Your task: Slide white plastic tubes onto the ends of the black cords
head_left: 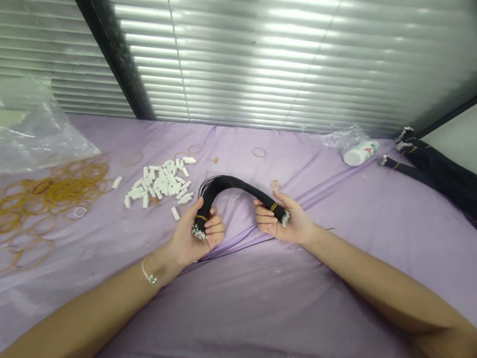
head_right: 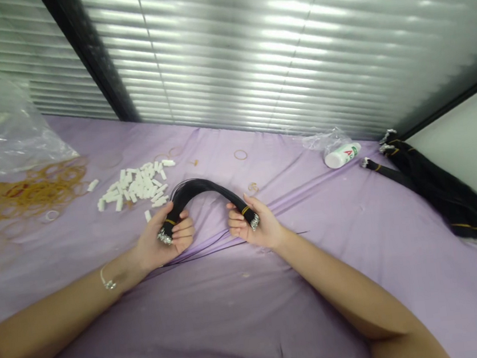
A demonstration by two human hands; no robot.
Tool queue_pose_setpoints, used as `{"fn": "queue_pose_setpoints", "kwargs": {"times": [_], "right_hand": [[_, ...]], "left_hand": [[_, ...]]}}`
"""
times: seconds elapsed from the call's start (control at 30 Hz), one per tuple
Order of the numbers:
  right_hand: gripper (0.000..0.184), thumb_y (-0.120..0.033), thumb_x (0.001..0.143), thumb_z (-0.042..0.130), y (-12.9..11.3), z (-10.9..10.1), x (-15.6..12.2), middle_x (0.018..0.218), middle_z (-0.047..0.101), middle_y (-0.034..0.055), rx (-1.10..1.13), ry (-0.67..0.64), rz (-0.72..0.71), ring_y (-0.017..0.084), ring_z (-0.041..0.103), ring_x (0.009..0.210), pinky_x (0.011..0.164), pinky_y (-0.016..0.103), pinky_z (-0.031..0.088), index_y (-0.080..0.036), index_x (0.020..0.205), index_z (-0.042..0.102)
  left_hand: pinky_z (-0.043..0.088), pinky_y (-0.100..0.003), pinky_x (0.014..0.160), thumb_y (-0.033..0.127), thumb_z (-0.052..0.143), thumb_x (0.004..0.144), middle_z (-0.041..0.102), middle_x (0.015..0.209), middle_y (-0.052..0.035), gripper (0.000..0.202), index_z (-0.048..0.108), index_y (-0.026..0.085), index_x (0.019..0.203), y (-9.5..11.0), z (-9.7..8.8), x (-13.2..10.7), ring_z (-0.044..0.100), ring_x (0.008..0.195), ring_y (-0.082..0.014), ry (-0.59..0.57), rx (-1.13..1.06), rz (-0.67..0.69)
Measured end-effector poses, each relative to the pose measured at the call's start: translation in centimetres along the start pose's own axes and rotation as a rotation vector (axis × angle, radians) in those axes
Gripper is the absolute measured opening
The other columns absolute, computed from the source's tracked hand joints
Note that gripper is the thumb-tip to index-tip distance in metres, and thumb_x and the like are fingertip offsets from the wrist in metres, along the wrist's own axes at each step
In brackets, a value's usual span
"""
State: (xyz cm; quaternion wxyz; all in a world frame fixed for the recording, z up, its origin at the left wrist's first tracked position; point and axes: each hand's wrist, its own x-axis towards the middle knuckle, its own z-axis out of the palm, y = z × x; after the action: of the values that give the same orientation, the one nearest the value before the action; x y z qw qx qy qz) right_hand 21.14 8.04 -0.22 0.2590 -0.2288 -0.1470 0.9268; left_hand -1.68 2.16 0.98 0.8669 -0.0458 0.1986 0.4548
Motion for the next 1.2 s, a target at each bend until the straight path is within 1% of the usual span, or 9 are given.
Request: {"fn": "queue_pose_setpoints", "kwargs": {"times": [0.33, 0.57, 0.73, 1.2], "right_hand": [[0.035, -0.041, 0.09, 0.037, 0.03, -0.23, 0.04, 0.062, 0.031, -0.0036, 0.011, -0.011, 0.003, 0.008, 0.03, 0.052, 0.053, 0.021, 0.035, -0.012, 0.092, 0.056], [0.035, -0.041, 0.091, 0.036, 0.02, 0.09, 0.01, 0.062, 0.031, -0.0035, 0.012, -0.001, -0.001, 0.008, 0.029, 0.051, 0.052, 0.021, 0.034, -0.012, 0.091, 0.056], [0.034, -0.041, 0.09, 0.039, 0.02, -0.03, 0.04, 0.062, 0.031, -0.0039, 0.005, -0.001, 0.002, 0.007, 0.03, 0.051, 0.053, 0.021, 0.035, -0.012, 0.091, 0.055], [0.033, -0.041, 0.088, 0.042, 0.05, -0.05, 0.01, 0.062, 0.03, -0.0042, -0.002, -0.009, 0.003, 0.006, 0.031, 0.051, 0.053, 0.021, 0.035, -0.011, 0.091, 0.055]], "left_hand": [[0.025, -0.015, 0.036, 0.038, 0.032, 0.093, 0.021, 0.054, 0.006, 0.036, 0.043, 0.015, 0.068, 0.4, -0.1, -0.02, 0.029, 0.04, -0.0066, 0.0, 0.024, -0.026], [0.029, -0.016, 0.038, 0.036, 0.033, 0.092, 0.024, 0.055, 0.0051, 0.033, 0.045, 0.014, 0.07, 0.06, -0.09, -0.01, 0.032, 0.043, -0.0068, -0.019, 0.025, -0.015], [0.032, -0.018, 0.04, 0.037, 0.035, 0.092, 0.027, 0.055, 0.0047, 0.032, 0.046, 0.014, 0.072, -0.03, -0.11, -0.03, 0.033, 0.043, -0.0071, -0.029, 0.032, -0.009], [0.024, -0.014, 0.034, 0.042, 0.026, 0.093, 0.022, 0.05, 0.0066, 0.04, 0.045, 0.015, 0.071, 0.61, -0.15, -0.24, 0.032, 0.037, -0.0061, -0.022, 0.058, -0.058]]}}
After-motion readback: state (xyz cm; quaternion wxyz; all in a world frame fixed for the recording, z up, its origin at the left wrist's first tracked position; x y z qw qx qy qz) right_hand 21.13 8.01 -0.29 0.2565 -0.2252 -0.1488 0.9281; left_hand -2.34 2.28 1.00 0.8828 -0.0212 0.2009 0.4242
